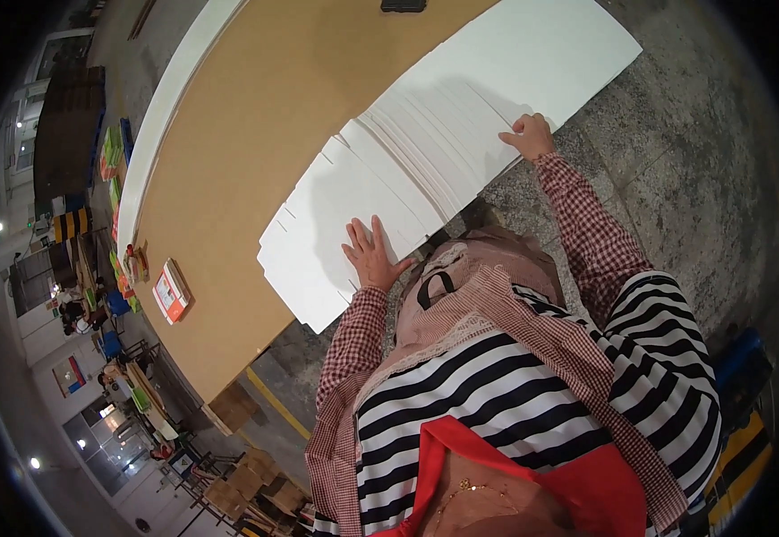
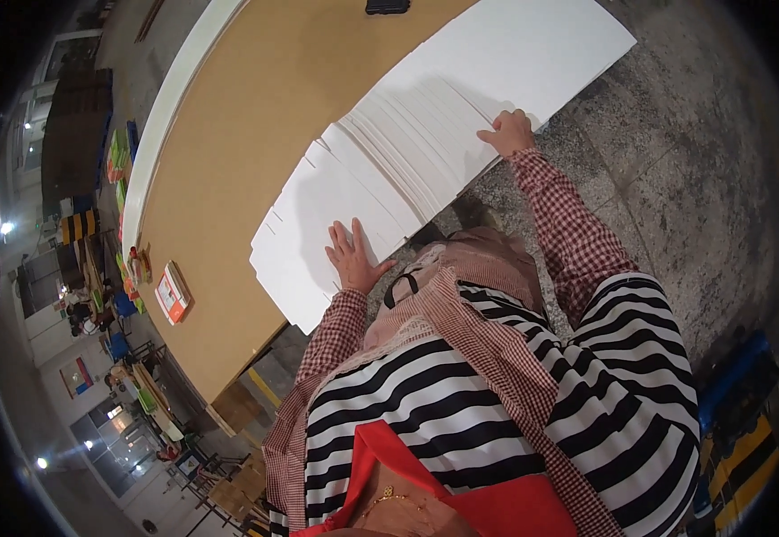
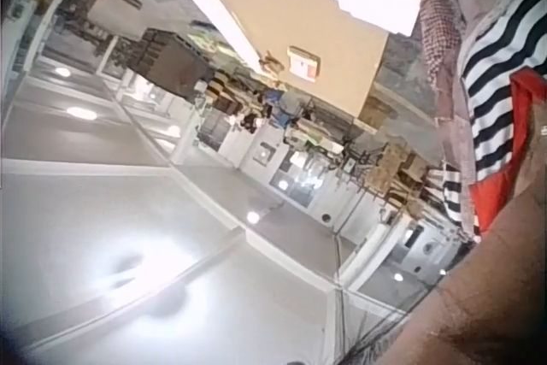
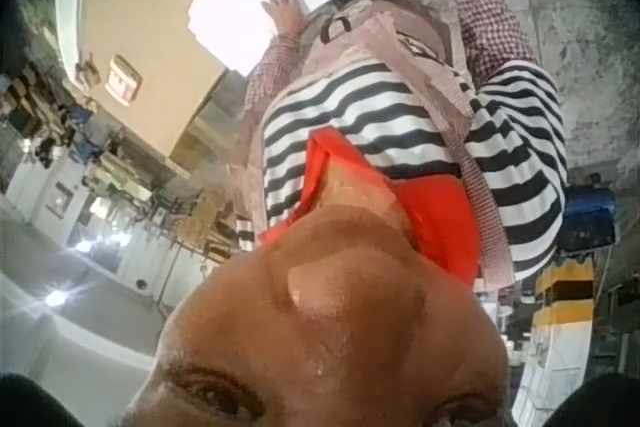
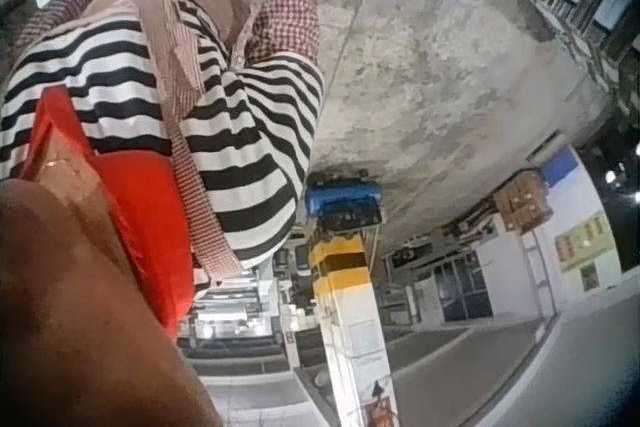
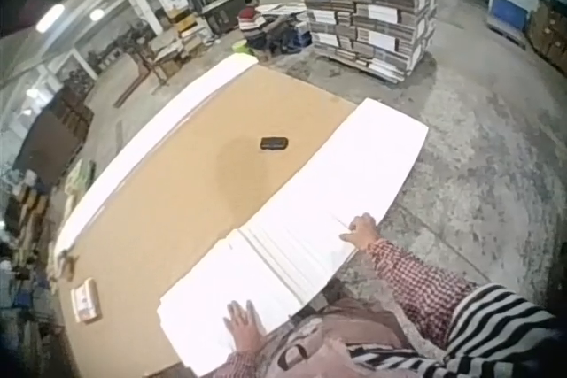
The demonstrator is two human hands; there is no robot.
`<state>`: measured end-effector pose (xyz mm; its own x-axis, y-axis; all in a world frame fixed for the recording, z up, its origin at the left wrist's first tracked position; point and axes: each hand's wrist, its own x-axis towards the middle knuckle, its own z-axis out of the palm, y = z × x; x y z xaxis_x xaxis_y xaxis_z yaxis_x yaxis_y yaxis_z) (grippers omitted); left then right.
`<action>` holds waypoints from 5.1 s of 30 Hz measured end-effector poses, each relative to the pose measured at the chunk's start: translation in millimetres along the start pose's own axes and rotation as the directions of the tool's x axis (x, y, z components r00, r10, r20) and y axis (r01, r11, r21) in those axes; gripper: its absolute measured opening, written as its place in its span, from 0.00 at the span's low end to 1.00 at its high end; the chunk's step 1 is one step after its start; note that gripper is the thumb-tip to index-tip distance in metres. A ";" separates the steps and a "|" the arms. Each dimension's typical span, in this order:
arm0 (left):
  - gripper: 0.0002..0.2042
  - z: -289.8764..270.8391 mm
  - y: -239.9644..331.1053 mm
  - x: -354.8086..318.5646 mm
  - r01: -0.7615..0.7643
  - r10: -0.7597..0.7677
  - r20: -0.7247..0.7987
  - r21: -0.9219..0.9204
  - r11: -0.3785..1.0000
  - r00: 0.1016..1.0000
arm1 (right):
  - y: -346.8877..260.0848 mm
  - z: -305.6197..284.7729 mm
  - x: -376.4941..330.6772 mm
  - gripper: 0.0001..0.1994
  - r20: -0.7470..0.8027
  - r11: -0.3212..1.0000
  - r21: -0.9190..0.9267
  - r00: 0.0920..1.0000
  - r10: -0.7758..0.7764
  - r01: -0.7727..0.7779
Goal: The recorder is flipping through a stack of white paper or cardboard sheets on a large table, likely for inspection or counting.
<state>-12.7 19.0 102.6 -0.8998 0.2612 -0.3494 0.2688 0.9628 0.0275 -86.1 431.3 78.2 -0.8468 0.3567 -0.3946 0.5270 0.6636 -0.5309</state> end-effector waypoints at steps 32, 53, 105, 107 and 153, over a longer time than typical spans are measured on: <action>0.66 0.6 0.8 1.3 0.003 -0.007 0.046 0.081 0.997 0.999 | 23.3 5.2 1.2 0.12 -0.200 0.999 0.049 0.980 0.000 0.010; 0.65 8.8 -2.0 3.3 -0.002 -0.002 0.030 0.122 0.992 1.000 | 20.5 0.6 13.9 0.22 0.174 0.996 -0.003 0.980 0.093 -0.093; 0.63 5.2 -4.8 0.4 -0.008 0.007 0.013 0.061 0.998 1.000 | -6.2 19.6 33.9 0.19 0.316 0.991 -0.071 0.945 -0.086 0.114; 0.63 4.8 -4.9 0.3 -0.010 0.010 0.006 0.073 0.997 1.000 | -9.5 20.6 32.8 0.18 0.323 0.999 -0.027 0.946 -0.026 0.036; 0.64 11.0 -4.7 2.0 -0.010 0.011 -0.016 0.070 0.997 1.000 | -22.4 16.3 -14.3 0.14 0.026 1.000 -0.026 1.000 0.003 -0.003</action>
<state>-12.0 14.3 91.5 -0.9022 0.2730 -0.3341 0.3013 0.9529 -0.0350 -84.7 400.6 83.5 -0.8429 0.3418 -0.4156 0.5272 0.6796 -0.5101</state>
